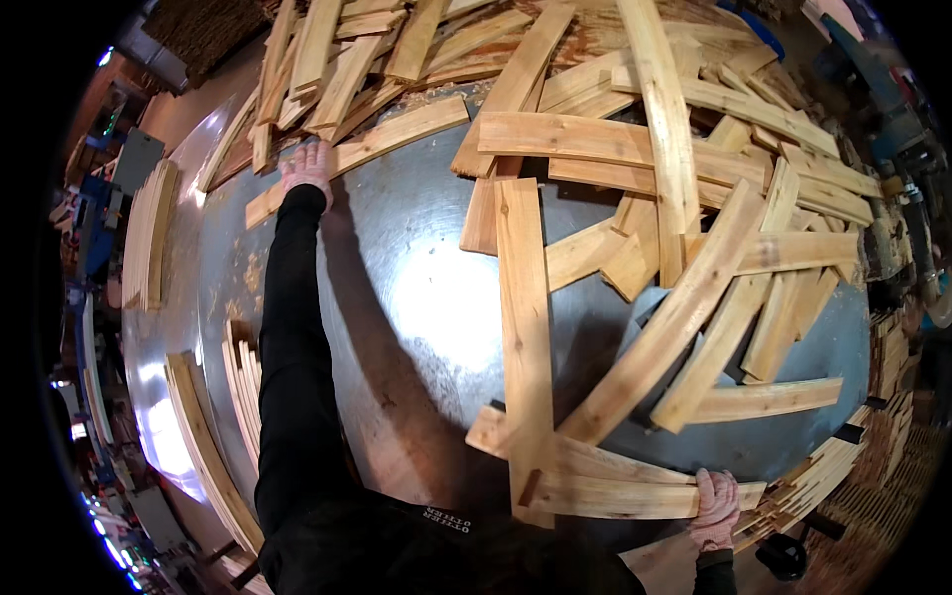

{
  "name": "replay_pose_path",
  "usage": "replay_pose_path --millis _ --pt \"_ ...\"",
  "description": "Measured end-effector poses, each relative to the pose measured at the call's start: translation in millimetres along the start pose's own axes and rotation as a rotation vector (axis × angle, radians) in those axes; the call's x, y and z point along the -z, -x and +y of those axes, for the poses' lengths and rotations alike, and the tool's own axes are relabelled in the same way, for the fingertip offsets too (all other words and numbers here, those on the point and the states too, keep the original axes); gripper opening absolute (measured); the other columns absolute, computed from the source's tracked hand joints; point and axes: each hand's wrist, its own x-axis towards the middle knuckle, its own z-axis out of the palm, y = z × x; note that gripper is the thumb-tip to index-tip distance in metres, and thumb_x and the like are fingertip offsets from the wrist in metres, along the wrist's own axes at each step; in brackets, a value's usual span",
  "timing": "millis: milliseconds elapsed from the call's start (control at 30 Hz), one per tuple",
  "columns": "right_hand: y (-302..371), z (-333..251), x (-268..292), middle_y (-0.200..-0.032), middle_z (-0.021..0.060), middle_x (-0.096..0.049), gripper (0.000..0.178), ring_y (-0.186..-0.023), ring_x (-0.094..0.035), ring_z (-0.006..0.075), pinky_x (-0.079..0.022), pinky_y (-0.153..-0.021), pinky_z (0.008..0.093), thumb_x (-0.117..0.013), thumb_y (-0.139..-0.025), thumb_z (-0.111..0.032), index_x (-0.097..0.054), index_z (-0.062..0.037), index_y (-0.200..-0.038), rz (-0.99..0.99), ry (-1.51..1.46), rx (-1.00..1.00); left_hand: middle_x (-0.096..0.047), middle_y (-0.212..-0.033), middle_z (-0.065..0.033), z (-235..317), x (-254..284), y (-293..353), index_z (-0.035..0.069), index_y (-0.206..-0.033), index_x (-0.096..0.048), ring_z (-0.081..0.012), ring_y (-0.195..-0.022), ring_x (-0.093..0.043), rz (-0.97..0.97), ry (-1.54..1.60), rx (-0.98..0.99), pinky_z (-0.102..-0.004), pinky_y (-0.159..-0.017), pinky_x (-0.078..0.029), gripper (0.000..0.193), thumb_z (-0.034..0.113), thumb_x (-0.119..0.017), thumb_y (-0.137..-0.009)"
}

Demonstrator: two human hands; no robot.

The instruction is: The person sorts wooden planks on a metal table, picking them up from a pile and arranging them into neat stacks. The person wears pink gloves and handles the wood by hand, occasionally aligning the planks to ensure they are straight.

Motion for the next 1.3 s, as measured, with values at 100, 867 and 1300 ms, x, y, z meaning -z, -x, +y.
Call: replay_pose_path --millis 100,867,1300 --pt "-0.7 0.6 -14.0 -0.114 0.0178 -0.056 0.043 -0.107 -0.054 0.0424 -0.044 -0.094 0.0506 -0.059 -0.081 -0.017 -0.053 -0.0087 -0.122 -0.353 -0.107 -0.252 -0.035 -0.153 -0.0105 0.9 -1.0 -20.6 0.018 -0.15 -0.021 -0.0266 -0.142 -0.032 -0.256 0.082 0.07 -0.0563 -0.109 -0.026 0.078 0.019 -0.059 -0.082" --pt "82.5 172.2 220.8 -0.128 0.0134 -0.056 0.054 -0.122 -0.052 0.0293 -0.037 -0.109 0.0462 -0.052 -0.083 0.001 -0.048 -0.0018 -0.137 0.325 0.73 0.105 -0.052 -0.101 -0.0186 150.4 91.9 425.7 -0.008 -0.127 -0.045 -0.0317 -0.085 -0.049 -1.156 3.308 0.692 -0.0467 -0.083 -0.045 0.086 0.067 -0.045 -0.085" --pt "142.5 223.7 246.1 -0.132 0.0148 -0.056 0.078 -0.12 -0.053 0.0325 -0.043 -0.103 0.041 -0.075 -0.077 -0.03 -0.041 -0.0117 -0.144 0.453 0.679 -0.59 -0.053 -0.116 -0.018 126.8 112.8 483.9 -0.005 -0.124 -0.047 -0.0291 -0.103 -0.057 -0.877 3.28 0.019 -0.0466 -0.091 -0.052 0.061 0.019 -0.077 -0.076"
